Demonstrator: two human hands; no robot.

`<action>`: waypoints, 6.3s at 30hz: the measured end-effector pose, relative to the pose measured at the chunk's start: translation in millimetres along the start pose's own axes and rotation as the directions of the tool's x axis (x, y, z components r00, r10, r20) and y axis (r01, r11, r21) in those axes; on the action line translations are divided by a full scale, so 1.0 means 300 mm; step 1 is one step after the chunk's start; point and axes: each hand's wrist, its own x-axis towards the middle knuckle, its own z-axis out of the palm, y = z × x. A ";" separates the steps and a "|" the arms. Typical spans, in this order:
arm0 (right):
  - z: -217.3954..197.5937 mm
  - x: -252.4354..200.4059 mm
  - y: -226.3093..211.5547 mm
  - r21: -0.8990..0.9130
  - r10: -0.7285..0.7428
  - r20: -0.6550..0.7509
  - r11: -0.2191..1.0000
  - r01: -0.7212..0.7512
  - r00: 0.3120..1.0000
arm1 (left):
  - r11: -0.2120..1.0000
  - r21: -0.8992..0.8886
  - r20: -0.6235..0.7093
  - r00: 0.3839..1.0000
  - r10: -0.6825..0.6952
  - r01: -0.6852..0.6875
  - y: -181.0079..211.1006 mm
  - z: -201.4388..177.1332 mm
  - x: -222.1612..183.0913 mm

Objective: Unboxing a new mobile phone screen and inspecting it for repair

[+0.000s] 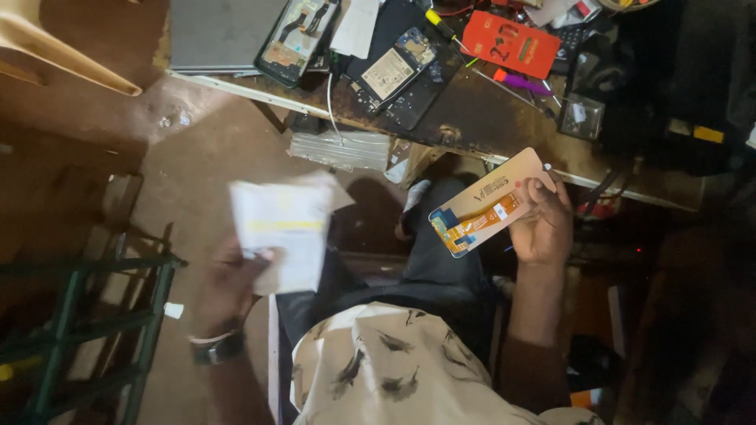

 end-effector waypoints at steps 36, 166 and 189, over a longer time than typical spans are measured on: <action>0.090 0.224 -0.019 -0.008 0.061 -0.150 0.998 -0.063 0.987 | 0.281 0.884 0.004 0.609 0.793 -0.373 0.065 -0.142 0.856; 0.327 -0.193 0.034 -0.248 0.036 0.318 0.968 0.047 0.947 | 0.766 -0.633 -0.030 0.985 -0.170 0.113 0.028 0.398 0.107; 0.296 -0.177 0.049 -0.228 0.058 0.321 0.974 0.018 0.945 | 0.804 -0.592 -0.051 0.994 -0.099 0.049 0.030 0.399 0.117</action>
